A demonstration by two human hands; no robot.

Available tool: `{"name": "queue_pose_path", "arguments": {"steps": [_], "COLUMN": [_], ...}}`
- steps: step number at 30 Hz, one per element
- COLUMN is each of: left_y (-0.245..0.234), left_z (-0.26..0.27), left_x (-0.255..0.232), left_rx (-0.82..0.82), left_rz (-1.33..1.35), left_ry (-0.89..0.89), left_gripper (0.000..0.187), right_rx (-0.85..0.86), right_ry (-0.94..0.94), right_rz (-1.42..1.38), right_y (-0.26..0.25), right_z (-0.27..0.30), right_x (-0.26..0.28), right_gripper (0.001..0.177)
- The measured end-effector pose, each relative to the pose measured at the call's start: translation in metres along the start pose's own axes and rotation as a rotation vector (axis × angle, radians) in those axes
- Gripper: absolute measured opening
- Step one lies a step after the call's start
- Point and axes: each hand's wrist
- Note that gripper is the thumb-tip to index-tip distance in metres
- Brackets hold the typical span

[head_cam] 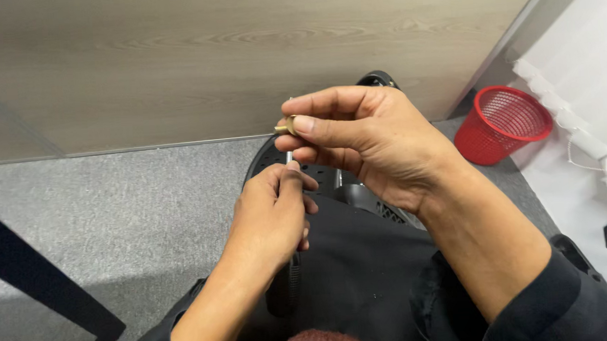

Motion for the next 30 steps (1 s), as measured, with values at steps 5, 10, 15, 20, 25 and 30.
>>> {"name": "queue_pose_path", "arguments": {"steps": [5,10,15,20,25,30], "left_y": [-0.036,-0.066,-0.085,-0.096,-0.109,-0.119], "left_z": [0.012,0.020,0.026,0.032,0.035,0.034], "left_x": [-0.014,-0.022,-0.018,-0.010,0.000,0.009], "left_rx": [-0.080,-0.146,-0.201,-0.249,-0.277,-0.292], "left_rz": [0.170,0.178,0.181,0.156,0.143,0.178], "left_ry": [0.092,0.112,0.070,0.030,-0.007,0.010], "left_gripper": [0.036,0.039,0.043,0.042,0.041,0.038], "right_rx": [0.076,0.198,0.388,0.487,0.467,0.432], "right_ry": [-0.099,-0.227,-0.484,-0.691,-0.759,-0.886], "right_rz": [0.007,0.043,0.077,0.089,0.079,0.151], "right_y": [0.045,0.080,0.117,0.170,0.229,0.274], "right_z": [-0.015,-0.036,-0.070,-0.112,-0.142,-0.150], "right_x": [0.017,0.038,0.061,0.065,0.059,0.050], "right_gripper": [0.022,0.019,0.018,0.014,0.016,0.020]}}
Point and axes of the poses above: each hand's wrist, its own z-axis away from the middle knuckle, its own y-axis out of the palm, x = y × z, and after that the axes turned 7 degrees about z, right-handed
